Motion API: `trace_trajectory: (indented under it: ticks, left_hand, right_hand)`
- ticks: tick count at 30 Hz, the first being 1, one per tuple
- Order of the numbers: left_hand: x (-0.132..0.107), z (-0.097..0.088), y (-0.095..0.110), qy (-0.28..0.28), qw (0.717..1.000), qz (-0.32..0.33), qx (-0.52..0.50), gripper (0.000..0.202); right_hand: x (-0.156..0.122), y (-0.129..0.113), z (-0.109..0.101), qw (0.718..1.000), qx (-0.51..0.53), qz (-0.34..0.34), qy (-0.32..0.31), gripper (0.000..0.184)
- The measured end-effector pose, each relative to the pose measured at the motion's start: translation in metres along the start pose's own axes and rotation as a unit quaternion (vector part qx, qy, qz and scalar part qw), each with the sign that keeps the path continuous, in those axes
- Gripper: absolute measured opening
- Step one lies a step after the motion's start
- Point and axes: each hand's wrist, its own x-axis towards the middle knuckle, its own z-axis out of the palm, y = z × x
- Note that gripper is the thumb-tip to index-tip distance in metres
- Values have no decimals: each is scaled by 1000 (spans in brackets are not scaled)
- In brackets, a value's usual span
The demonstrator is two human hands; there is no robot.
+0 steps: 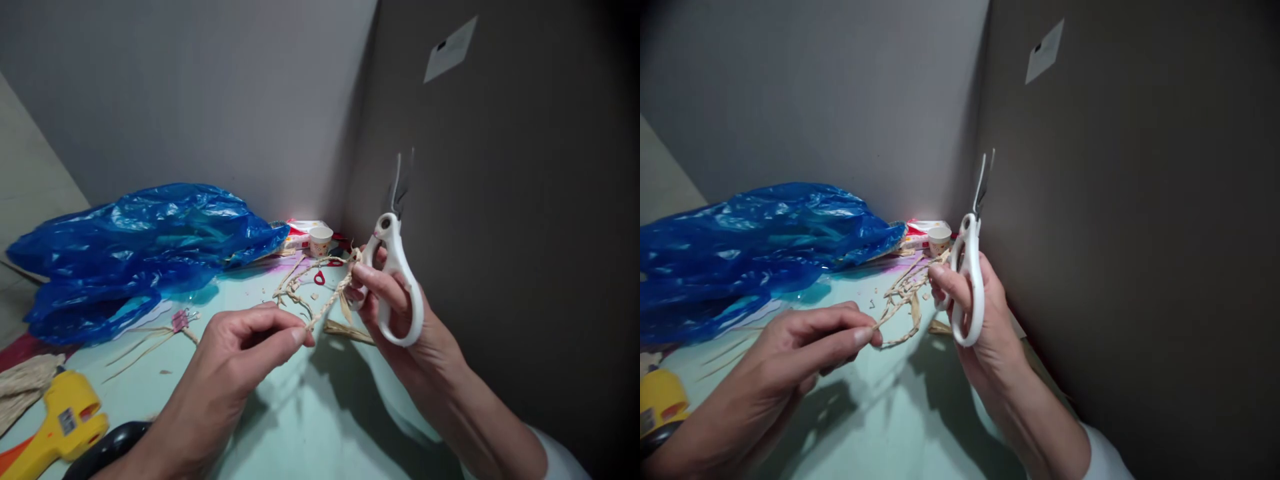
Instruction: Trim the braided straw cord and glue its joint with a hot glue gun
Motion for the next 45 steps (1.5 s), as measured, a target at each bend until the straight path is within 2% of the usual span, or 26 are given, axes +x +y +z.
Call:
trace_trajectory:
  ticks: [5,10,15,22,27,32,35,38,42,45]
  left_hand:
    - [0,-1,-9,-15,1000,-20,-11,21]
    - [-3,2,-8,-19,990,-69,-124,20]
    - [-8,7,-1,3,985,-66,-160,22]
    - [-3,3,-9,-7,990,-38,-133,23]
    - [-5,6,-4,-2,994,-23,-106,18]
    - [-8,10,1,43,997,25,-51,17]
    - [-7,8,0,45,998,39,-32,16]
    - [-7,8,-4,65,992,104,35,9]
    - [-13,12,-15,197,940,224,163,5]
    - [-17,15,-23,209,915,287,190,14]
  right_hand:
    - [-1,-2,0,998,-51,-31,27,29]
    - [-1,-2,0,997,-68,-39,1,27]
    - [-2,-3,1,997,-62,-37,-15,23]
    - [-2,-4,0,993,-96,-68,-29,19]
    - [-2,-4,-4,981,-169,-89,-22,18]
    - [-1,-3,-6,974,-201,-100,-39,18]
    - [0,-4,-4,978,-181,-95,-39,15]
    - [2,-5,-2,980,-156,-110,-53,11]
    - [4,-5,-5,982,-87,-134,-99,14]
    - [5,-5,-7,985,-57,-119,-113,17]
